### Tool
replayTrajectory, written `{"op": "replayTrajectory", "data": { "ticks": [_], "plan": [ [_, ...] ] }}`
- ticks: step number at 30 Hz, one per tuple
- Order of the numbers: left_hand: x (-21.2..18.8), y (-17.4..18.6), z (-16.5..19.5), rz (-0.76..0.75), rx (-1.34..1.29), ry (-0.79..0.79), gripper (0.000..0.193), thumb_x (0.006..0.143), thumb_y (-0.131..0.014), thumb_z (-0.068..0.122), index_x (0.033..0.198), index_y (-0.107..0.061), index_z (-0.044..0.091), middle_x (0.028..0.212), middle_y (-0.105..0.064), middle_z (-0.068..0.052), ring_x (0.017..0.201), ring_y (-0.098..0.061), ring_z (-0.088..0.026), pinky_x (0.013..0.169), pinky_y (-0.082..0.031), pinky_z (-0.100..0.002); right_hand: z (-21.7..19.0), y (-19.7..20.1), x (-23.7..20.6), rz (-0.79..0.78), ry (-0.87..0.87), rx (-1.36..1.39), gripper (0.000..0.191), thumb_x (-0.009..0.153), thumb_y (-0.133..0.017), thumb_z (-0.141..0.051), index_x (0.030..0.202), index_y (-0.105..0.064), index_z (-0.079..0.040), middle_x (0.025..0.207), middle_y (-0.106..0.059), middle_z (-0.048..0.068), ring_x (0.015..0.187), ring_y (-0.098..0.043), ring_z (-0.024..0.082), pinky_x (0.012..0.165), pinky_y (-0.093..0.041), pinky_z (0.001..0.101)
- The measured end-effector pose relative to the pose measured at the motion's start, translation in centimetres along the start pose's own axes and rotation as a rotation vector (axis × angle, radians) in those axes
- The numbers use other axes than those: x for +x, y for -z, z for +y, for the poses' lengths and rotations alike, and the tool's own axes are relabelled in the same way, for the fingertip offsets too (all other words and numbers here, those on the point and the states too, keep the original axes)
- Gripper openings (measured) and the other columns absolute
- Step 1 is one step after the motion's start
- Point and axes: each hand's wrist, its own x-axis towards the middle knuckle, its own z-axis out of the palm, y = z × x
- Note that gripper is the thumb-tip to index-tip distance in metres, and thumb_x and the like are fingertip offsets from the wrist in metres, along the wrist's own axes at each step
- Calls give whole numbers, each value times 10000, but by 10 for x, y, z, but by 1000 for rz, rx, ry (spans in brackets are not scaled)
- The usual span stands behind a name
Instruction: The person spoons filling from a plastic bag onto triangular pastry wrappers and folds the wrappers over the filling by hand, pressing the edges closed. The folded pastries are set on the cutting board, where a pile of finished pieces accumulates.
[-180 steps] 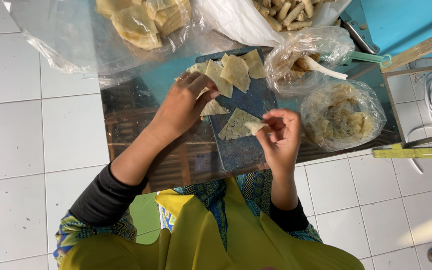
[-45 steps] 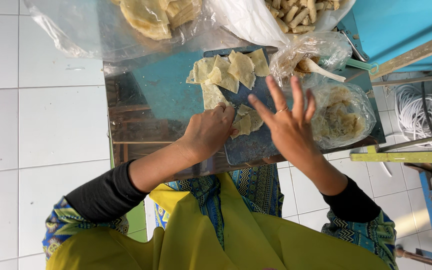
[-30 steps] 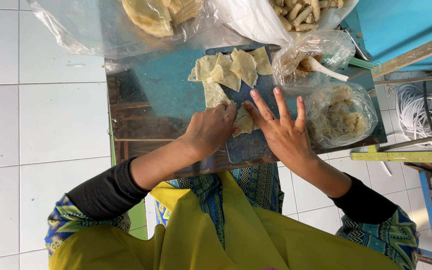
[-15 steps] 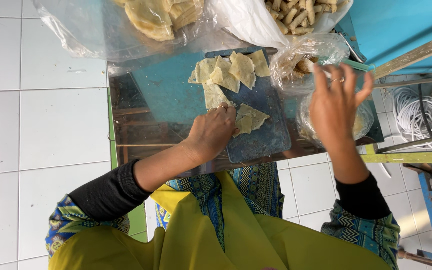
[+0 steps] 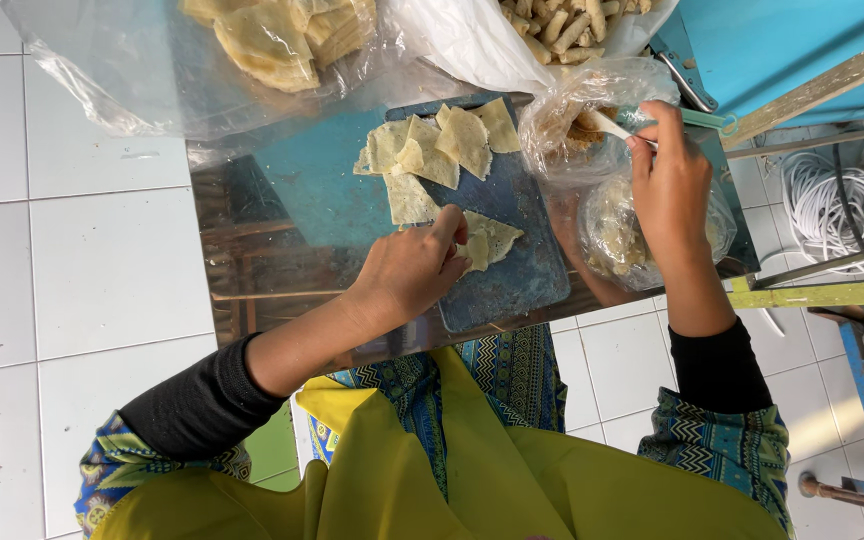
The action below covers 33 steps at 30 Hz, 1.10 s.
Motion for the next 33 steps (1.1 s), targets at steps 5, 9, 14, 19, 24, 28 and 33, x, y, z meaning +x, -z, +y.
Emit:
{"op": "replayTrajectory", "data": {
  "ticks": [5,9,14,19,24,28,33],
  "plan": [
    [0,-2,-3,8,32,4,320,935,-648,230,1149,-439,115,815,-726,-105,780,-713,-373,656,-551,-495,4,-4,1,-39,-142,220,368,1034,-731,30,1343,-539,-25,971,-761,131,725,-689,199,659,-510,309],
    [0,-6,-5,6,94,1,297,953,-620,214,1151,-420,117,818,-711,-142,784,-699,-406,662,-539,-527,15,-1,-5,-46,-188,383,410,1034,-731,60,1354,-487,-13,988,-761,130,762,-648,109,678,-498,253],
    [-1,-6,-7,-2,94,-11,295,954,-611,211,1148,-410,119,816,-706,-149,781,-698,-412,663,-535,-534,39,-3,-15,-25,-270,442,388,1077,-710,84,1330,-427,0,1021,-778,135,810,-645,89,705,-470,230],
    [-1,-3,-3,-27,105,8,303,967,-606,209,1170,-403,110,825,-704,-154,781,-703,-406,661,-543,-524,59,-1,-23,5,-319,619,403,1117,-696,90,1351,-386,-13,1006,-763,178,819,-660,105,742,-474,228],
    [0,-2,-1,-46,86,8,352,959,-635,240,1175,-395,100,892,-709,-159,804,-710,-393,664,-558,-504,50,18,-38,-2,-325,753,413,1114,-666,106,1364,-363,-22,1005,-726,211,886,-714,127,756,-506,210],
    [-1,-4,-2,-21,103,-16,373,922,-639,190,1181,-389,92,923,-710,-169,830,-708,-397,677,-558,-506,17,24,-59,-72,-397,826,419,1103,-668,56,1402,-389,-35,1032,-742,207,876,-674,107,758,-497,211],
    [-3,-5,-4,-18,102,-16,337,954,-608,168,1200,-389,96,934,-716,-166,848,-709,-395,694,-550,-515,-30,4,-76,-217,-373,914,455,1023,-678,11,1378,-395,-28,1025,-750,194,813,-646,87,692,-475,201]
  ]
}}
